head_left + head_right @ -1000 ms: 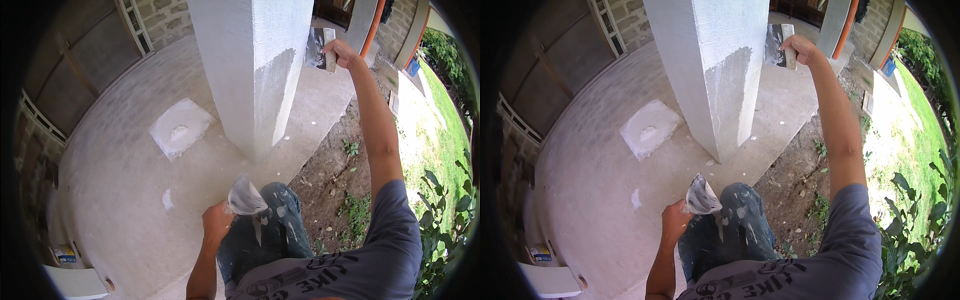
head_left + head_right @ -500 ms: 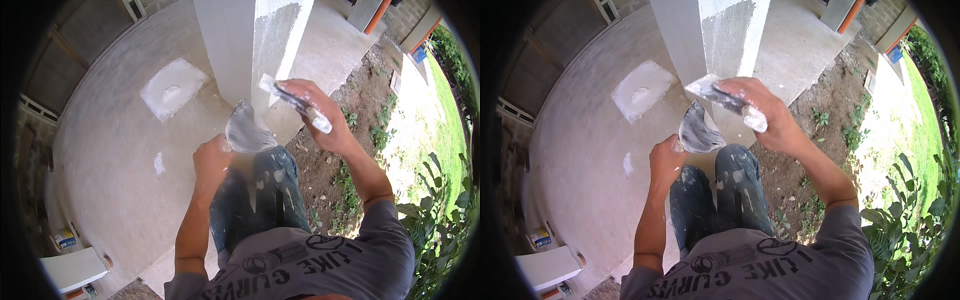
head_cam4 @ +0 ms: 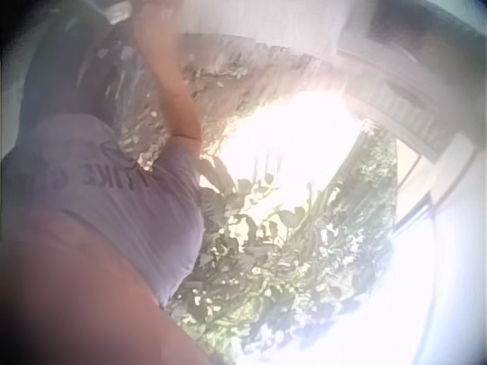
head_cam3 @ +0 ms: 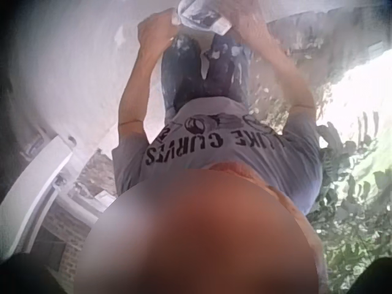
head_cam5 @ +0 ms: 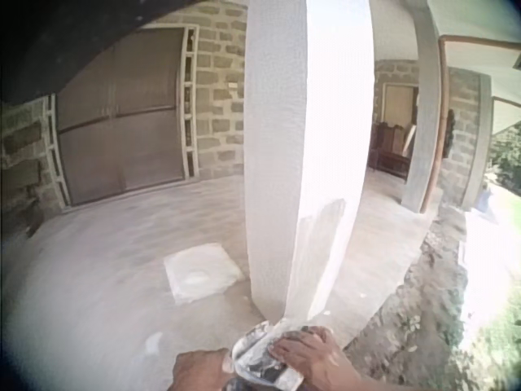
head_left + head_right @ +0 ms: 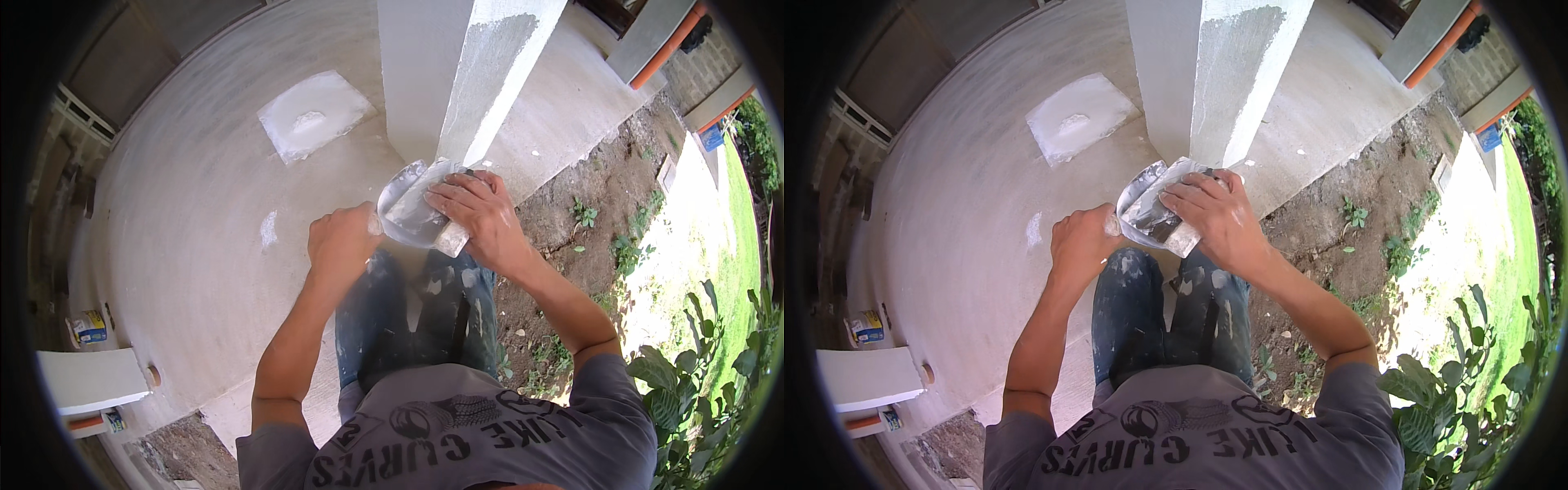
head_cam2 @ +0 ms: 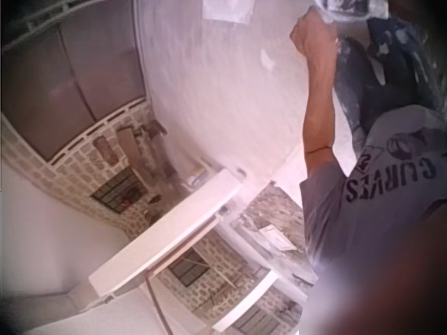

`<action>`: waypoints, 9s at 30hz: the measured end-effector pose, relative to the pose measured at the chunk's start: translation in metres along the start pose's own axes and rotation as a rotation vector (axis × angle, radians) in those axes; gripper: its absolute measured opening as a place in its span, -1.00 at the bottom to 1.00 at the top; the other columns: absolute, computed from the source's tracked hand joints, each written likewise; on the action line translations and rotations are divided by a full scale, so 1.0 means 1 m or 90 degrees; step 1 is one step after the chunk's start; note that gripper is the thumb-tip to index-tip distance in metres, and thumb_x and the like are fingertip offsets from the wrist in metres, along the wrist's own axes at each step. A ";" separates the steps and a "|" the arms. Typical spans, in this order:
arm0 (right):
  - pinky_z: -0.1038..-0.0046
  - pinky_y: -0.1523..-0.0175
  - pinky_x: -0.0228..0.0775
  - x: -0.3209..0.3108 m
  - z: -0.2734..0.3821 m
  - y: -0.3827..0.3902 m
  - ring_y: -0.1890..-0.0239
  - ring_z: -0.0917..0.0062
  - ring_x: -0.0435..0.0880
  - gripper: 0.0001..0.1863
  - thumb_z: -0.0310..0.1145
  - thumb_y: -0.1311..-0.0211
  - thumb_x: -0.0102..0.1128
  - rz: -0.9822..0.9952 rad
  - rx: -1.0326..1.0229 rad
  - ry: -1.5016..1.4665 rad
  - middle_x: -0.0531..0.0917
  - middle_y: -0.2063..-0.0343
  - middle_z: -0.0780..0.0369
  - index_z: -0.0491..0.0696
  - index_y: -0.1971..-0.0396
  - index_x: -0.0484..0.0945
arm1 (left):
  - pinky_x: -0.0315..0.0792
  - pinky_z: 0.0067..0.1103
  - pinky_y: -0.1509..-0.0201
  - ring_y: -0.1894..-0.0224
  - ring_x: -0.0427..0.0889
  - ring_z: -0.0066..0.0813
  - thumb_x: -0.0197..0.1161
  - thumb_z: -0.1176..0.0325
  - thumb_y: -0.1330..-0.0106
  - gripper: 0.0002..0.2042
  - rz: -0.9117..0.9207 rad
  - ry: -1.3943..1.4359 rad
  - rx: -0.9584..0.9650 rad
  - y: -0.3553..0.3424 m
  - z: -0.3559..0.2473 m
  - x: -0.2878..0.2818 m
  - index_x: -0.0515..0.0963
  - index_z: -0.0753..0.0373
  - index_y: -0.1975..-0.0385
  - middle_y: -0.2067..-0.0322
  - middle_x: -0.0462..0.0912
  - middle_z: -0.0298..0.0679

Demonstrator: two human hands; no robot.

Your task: The person applies white plaster to a vertical column using a trowel and hawk. They repeatedly scoop plaster from the hawk and smooth it onto the column surface, working from lower to higher sections.

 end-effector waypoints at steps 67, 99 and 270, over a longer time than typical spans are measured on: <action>-0.23 -0.59 0.12 0.561 -0.261 -0.372 -0.50 0.42 0.52 -0.39 -0.57 -0.39 0.11 0.226 -0.020 0.106 0.68 -0.38 0.35 0.21 -0.39 0.64 | 0.57 -0.01 0.06 0.11 0.75 0.35 0.46 0.15 -0.40 -0.65 -0.167 0.172 -0.680 0.192 0.411 0.243 0.64 0.25 -0.01 0.20 0.79 0.15; -0.35 -0.48 0.40 0.454 -0.219 -0.324 -0.43 0.05 0.60 -0.42 -0.68 -0.47 0.25 0.060 0.610 -1.144 0.65 -0.35 0.06 -0.09 -0.45 0.48 | 0.56 -0.05 -0.07 0.01 0.76 0.26 0.45 -0.07 -0.39 -0.57 -0.184 0.237 -0.725 0.184 0.412 0.243 0.67 0.15 -0.01 0.14 0.83 0.06; -0.29 -0.08 0.63 0.286 -0.308 0.048 -0.11 -0.06 0.68 -0.42 -0.46 -0.38 0.20 -0.426 0.902 -1.056 0.56 -0.11 -0.11 -0.32 -0.34 0.32 | 0.58 -0.10 -0.01 0.09 0.76 0.26 0.49 0.16 -0.33 -0.69 0.115 0.114 -0.351 0.115 0.099 0.080 0.74 0.27 0.10 0.21 0.80 0.13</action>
Point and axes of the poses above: each hand's wrist, its own y-axis away from the middle knuckle, its own x-axis out of the palm, z = x × y, the point moved 5 cm from there along -y, towards the middle knuckle
